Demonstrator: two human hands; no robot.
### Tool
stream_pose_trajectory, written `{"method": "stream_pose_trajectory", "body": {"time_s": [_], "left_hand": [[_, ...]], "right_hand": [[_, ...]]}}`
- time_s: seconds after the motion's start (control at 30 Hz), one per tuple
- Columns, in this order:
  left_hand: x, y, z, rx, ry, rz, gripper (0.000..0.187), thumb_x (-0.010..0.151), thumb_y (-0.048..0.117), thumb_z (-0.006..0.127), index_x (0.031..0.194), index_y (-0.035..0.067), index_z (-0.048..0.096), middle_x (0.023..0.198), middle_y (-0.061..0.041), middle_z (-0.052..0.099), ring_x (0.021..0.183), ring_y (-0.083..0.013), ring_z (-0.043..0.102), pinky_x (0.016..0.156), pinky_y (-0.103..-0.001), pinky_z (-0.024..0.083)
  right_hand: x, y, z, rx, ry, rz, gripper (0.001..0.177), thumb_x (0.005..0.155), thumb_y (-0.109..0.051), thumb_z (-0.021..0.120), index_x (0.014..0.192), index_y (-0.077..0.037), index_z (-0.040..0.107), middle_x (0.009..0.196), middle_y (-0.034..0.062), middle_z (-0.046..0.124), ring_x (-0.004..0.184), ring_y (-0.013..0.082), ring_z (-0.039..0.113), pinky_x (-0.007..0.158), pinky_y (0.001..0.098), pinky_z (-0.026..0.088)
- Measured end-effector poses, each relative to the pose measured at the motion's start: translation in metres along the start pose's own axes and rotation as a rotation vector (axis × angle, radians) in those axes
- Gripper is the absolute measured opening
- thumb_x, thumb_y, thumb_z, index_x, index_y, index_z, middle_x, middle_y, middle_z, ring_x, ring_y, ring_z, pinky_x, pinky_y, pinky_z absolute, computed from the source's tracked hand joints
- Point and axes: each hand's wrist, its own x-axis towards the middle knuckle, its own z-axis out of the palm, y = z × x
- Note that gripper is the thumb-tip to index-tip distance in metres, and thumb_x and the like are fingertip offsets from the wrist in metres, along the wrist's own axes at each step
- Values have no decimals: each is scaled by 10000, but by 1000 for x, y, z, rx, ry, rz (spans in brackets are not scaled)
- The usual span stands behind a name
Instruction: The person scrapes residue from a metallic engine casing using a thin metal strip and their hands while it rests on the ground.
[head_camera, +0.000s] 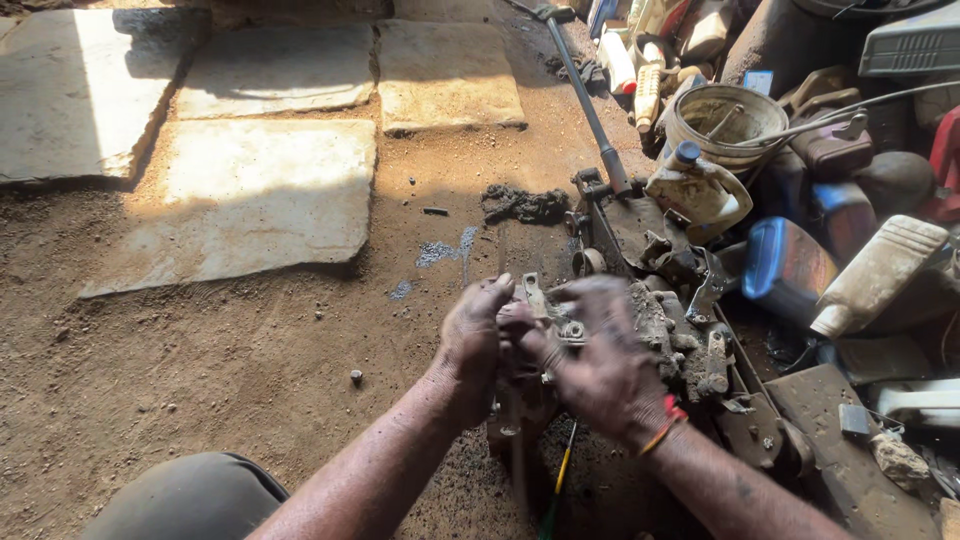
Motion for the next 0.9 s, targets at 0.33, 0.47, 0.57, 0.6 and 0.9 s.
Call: {"method": "stream_pose_trajectory", "body": {"time_s": [0.33, 0.47, 0.57, 0.6, 0.9], "left_hand": [[11, 7, -6, 266, 222, 45, 176, 1020, 239, 549, 1032, 72, 601, 808, -41, 603, 647, -142, 588, 557, -306, 525], [20, 44, -12, 486, 312, 357, 242, 1060, 226, 448, 1142, 42, 582, 844, -52, 623, 714, -142, 627, 653, -333, 575], [20, 78, -11, 1166, 341, 470, 346, 1072, 303, 389, 1271, 122, 606, 876, -67, 634, 730, -189, 574, 684, -421, 558], [21, 86, -12, 1452, 373, 466, 386, 1078, 339, 364, 1306, 157, 618, 889, -75, 656, 744, -206, 557, 701, -448, 550], [63, 39, -71, 2344, -23, 143, 353, 1020, 316, 510, 1149, 42, 690, 1222, -219, 666, 1155, -330, 659, 975, -444, 550]], "right_hand": [[-10, -9, 12, 439, -224, 112, 296, 877, 70, 486, 1112, -62, 607, 993, 112, 640, 862, 172, 754, 781, 320, 650], [10, -8, -20, 945, -107, 360, 312, 870, 101, 424, 1097, -54, 571, 942, 147, 683, 733, 193, 703, 615, 349, 640], [26, -7, -77, 1015, 106, 239, 273, 923, 97, 379, 1076, -63, 539, 1046, 169, 694, 851, 250, 747, 636, 358, 647], [24, -6, -97, 949, 209, 252, 291, 944, 100, 367, 1110, -57, 548, 1059, 166, 681, 907, 255, 744, 727, 364, 657], [-1, 51, -75, 680, -29, 617, 196, 942, 18, 491, 1090, -18, 613, 836, 192, 724, 711, 298, 749, 637, 422, 622]]}}
